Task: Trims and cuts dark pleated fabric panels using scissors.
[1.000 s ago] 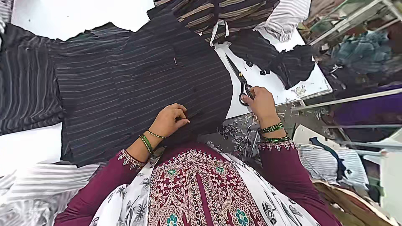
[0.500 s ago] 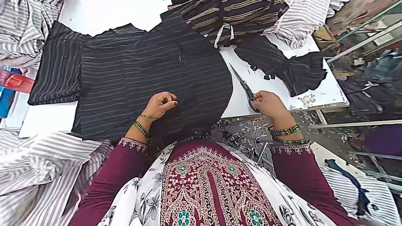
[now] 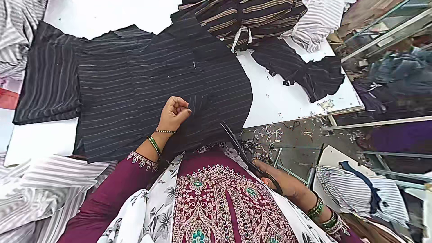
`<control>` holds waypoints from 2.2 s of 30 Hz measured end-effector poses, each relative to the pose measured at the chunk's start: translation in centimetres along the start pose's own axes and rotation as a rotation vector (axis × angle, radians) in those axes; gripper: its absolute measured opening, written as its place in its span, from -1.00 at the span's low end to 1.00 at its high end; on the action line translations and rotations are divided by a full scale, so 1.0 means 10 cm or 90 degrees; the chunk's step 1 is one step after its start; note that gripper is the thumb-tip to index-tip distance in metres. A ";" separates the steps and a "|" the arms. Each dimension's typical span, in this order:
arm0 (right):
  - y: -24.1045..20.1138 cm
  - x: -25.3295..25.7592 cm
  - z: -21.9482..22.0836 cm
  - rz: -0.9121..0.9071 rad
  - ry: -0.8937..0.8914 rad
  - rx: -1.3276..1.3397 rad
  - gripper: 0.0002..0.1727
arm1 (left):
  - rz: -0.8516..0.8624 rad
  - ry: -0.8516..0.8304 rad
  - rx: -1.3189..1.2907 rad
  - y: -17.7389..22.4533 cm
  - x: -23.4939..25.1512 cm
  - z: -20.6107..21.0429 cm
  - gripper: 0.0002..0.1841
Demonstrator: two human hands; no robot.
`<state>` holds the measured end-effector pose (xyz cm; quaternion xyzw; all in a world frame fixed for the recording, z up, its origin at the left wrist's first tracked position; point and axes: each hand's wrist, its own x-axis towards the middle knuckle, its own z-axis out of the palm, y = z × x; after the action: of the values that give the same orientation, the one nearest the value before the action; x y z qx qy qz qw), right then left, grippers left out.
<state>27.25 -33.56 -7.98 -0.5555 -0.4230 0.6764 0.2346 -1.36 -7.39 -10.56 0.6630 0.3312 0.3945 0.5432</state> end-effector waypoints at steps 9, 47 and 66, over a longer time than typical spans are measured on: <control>-0.10 0.02 0.25 0.001 0.051 0.004 -0.04 | 0.003 0.074 -0.067 0.00 -0.01 0.00 -0.54; -0.59 0.21 0.66 0.149 0.168 -0.145 -0.29 | -0.040 -0.325 0.705 0.07 0.41 0.34 0.34; -0.56 0.24 0.68 0.118 0.183 -0.154 -0.36 | -0.030 -0.307 0.705 0.04 0.35 0.36 0.39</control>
<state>19.23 -30.81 -4.43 -0.7070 -0.4103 0.5530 0.1613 3.47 -6.08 -9.91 0.9105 0.3694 -0.0100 0.1853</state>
